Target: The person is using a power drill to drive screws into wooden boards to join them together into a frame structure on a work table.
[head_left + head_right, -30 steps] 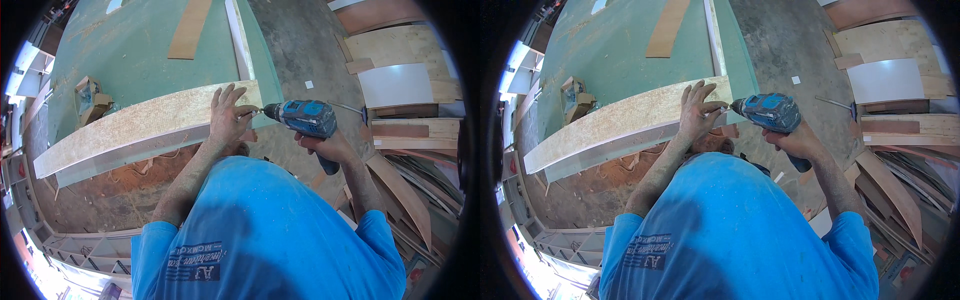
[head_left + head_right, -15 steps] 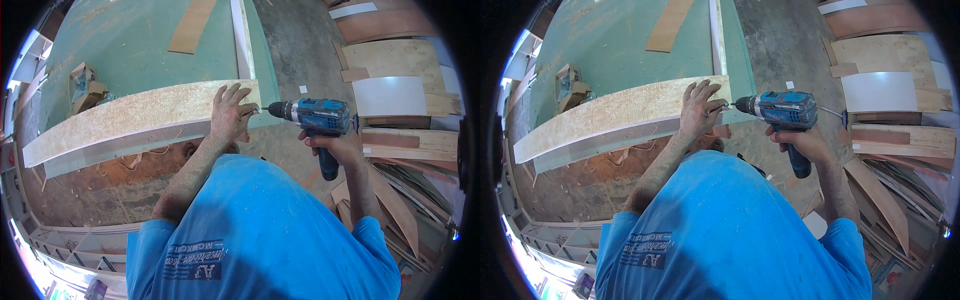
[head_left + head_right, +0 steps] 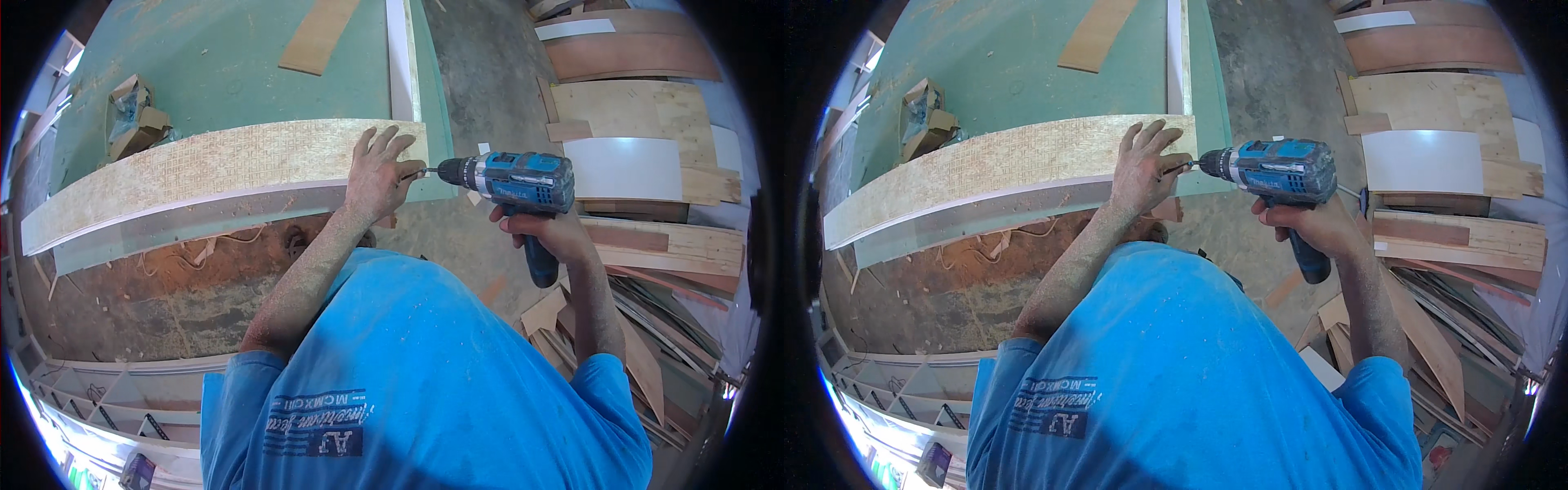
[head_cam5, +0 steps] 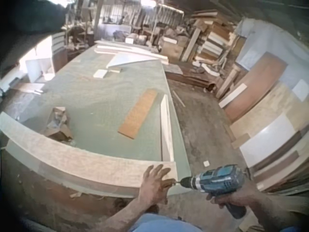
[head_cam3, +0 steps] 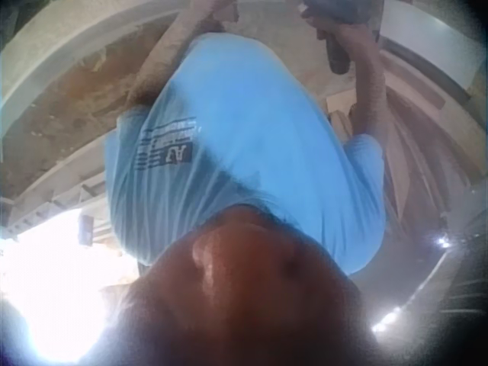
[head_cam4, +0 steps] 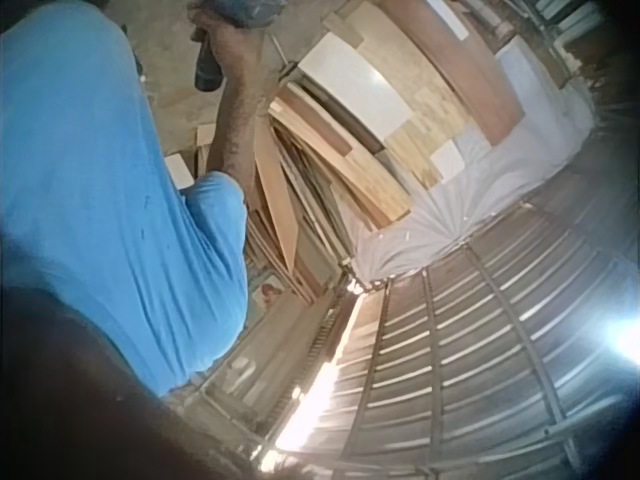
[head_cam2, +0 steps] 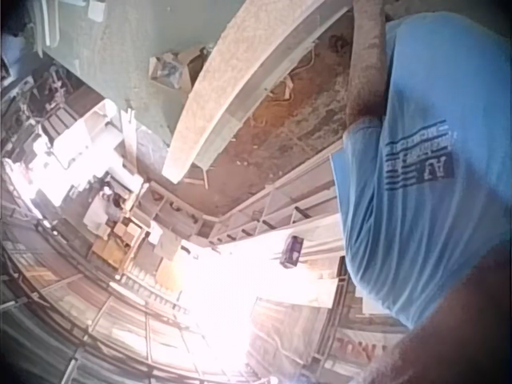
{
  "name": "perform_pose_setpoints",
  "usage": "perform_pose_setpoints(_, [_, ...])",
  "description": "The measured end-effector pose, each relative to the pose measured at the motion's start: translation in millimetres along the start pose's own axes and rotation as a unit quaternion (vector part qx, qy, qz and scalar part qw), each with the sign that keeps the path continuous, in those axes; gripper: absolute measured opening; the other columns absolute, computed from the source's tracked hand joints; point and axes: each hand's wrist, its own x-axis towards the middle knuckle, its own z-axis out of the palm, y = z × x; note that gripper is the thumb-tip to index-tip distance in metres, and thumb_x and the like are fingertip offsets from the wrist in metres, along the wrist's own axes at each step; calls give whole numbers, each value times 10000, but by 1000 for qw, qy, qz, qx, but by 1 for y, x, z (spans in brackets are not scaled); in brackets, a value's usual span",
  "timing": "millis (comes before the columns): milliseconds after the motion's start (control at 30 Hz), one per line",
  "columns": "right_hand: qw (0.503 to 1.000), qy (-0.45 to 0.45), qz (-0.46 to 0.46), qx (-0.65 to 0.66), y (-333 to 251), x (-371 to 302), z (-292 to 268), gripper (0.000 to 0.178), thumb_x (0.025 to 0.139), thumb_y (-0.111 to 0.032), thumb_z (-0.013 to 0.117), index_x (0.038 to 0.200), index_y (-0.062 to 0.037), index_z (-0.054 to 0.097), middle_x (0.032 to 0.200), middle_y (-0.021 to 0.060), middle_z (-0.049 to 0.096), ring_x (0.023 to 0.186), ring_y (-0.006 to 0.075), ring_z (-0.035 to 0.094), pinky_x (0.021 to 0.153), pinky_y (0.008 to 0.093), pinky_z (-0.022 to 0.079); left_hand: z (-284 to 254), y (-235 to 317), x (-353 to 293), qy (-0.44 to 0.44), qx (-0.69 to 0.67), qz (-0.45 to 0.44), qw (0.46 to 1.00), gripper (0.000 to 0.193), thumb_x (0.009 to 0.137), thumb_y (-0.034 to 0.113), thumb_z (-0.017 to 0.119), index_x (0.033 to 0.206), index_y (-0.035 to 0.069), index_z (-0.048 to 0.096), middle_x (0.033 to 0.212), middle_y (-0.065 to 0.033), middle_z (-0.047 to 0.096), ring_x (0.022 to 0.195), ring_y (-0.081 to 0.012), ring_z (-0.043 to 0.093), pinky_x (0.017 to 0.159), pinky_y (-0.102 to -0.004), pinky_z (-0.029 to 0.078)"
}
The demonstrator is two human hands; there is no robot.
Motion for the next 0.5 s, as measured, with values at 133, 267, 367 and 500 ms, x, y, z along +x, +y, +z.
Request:
perform_pose_setpoints(133, [997, -15, -5, -75, -14, 4, -3, 399, 768, -5, 746, 1162, -44, 692, 927, 60, 734, 676, 133, 658, 590, 301, 550, 0, -1, -1, 7, -1, 10, 1000, 168, 917, 325, 743, 1061, 258, 798, 1404, -37, 580, 1433, -285, 432, 1243, -572, 226])
perform_pose_setpoints(267, [993, -29, -15, -113, -37, 9, -6, 375, 756, -19, 732, 1129, -47, 703, 911, 46, 728, 680, 129, 656, 592, 301, 549, 1, -1, -1, 17, -3, 14, 1000, 172, 914, 321, 743, 1063, 253, 796, 1382, -31, 587, 1427, -271, 440, 1239, -575, 231])
perform_pose_setpoints(367, [987, -28, 0, -155, -44, 13, -7, 259, 771, -71, 763, 1021, -33, 710, 870, 44, 716, 643, 119, 652, 598, 296, 539, 0, 1, 0, 10, -1, 11, 1000, 174, 918, 317, 739, 1069, 252, 795, 1378, -25, 586, 1426, -257, 441, 1239, -573, 235])
perform_pose_setpoints(500, [983, -36, 13, -179, -53, 16, -4, 276, 757, -47, 714, 1032, -50, 708, 833, 21, 698, 650, 113, 641, 589, 288, 535, -2, 2, -1, -3, -2, 3, 1000, 178, 930, 314, 727, 1084, 254, 792, 1390, -20, 574, 1434, -240, 433, 1243, -569, 235])
